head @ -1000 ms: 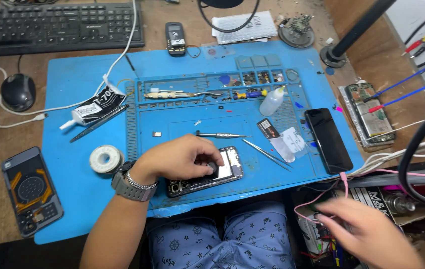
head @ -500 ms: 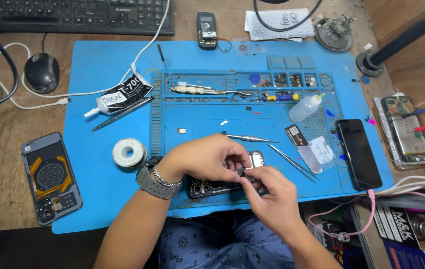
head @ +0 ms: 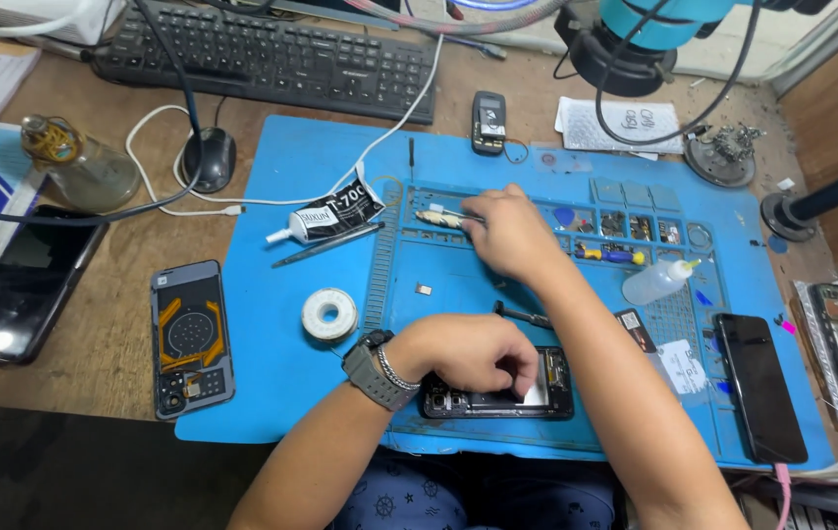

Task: The person pries at internal components of a mobile phone with a prying tool, handles a battery by hand, and presses a button to turn on the device. They swipe across the screen and turn the phone over to show the back.

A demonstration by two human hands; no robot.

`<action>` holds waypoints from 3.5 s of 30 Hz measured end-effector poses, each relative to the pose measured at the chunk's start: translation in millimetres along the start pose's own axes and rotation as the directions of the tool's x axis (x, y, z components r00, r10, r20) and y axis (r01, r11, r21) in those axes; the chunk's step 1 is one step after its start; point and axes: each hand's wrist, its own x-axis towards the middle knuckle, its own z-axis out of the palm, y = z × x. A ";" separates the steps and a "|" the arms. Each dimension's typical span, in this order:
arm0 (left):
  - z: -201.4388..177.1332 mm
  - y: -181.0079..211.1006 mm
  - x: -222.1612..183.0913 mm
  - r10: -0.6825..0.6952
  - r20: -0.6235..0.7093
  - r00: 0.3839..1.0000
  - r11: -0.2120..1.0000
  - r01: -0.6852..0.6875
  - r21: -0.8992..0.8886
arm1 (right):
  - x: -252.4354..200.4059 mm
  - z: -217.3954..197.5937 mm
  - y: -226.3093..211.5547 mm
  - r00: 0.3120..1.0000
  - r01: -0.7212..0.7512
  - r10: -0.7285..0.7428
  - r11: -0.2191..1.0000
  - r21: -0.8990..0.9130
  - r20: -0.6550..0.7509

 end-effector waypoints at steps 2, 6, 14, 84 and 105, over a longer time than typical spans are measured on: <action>0.8 3.8 -2.1 0.011 0.014 1.000 1.000 -0.012 0.004 | 14.1 3.7 -3.7 0.985 -0.059 0.075 0.993 -0.103 0.158; 10.9 -7.7 5.2 0.012 -0.012 1.000 1.000 -0.012 0.015 | 16.8 -7.2 -9.5 0.972 -0.031 0.061 0.990 -0.135 0.226; 10.9 -10.1 8.6 0.059 -0.030 0.998 0.997 -0.057 0.042 | -49.2 -81.2 -19.3 0.986 0.169 -0.152 0.858 0.485 -0.075; 10.1 35.4 12.4 -0.031 -0.064 0.997 0.923 0.053 0.381 | -253.2 -35.6 16.8 0.983 0.110 -0.124 0.988 -0.105 -0.136; 10.8 37.5 9.8 -0.041 -0.083 0.996 0.929 0.069 0.365 | -251.7 -26.0 21.0 0.969 0.115 -0.147 0.980 -0.163 -0.200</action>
